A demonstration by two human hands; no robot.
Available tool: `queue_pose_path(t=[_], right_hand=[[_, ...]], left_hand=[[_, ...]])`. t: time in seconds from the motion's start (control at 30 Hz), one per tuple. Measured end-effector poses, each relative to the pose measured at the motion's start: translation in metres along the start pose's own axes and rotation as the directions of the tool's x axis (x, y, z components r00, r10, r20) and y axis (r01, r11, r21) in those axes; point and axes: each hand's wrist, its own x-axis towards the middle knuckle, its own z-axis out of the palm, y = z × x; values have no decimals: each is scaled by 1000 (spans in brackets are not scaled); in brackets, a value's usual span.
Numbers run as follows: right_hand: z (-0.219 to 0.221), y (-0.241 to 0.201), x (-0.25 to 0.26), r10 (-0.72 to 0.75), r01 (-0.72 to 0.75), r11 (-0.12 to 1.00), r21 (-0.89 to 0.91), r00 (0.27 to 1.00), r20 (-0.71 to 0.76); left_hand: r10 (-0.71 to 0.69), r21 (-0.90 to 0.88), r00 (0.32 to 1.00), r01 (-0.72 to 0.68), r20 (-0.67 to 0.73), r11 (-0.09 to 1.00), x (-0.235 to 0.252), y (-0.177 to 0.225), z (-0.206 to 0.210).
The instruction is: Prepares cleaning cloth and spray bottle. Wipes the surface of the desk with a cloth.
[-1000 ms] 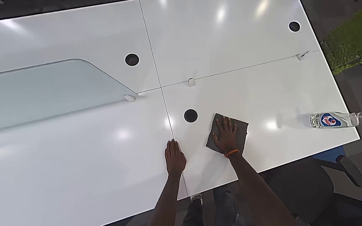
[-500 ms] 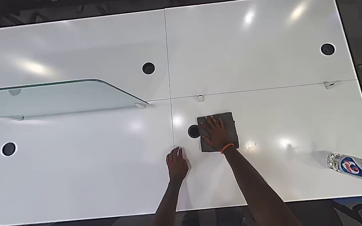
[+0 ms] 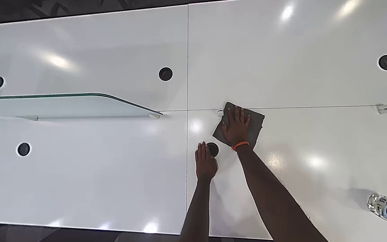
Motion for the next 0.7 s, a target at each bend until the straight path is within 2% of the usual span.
queue_pose_path(t=[0.2,0.3,0.4,0.53,0.7], right_hand=[[-2,-1,17,-26,27,999,24,999,-23],[-3,-8,1,27,-25,999,40,999,-46],[0,-36,-38,46,-45,998,37,999,-26],[-3,-72,-57,52,-50,999,-18,994,97],[-12,-99,-29,134,-129,991,-37,977,164]], left_hand=[[-5,-20,1000,5,-12,1000,2,0,-1],[-6,-26,1000,5,-6,1000,3,0,0],[-2,-31,1000,1,-14,1000,2,0,1],[12,-24,999,-13,-46,1000,-1,0,2],[9,-17,1000,-10,-20,1000,2,2,-2]])
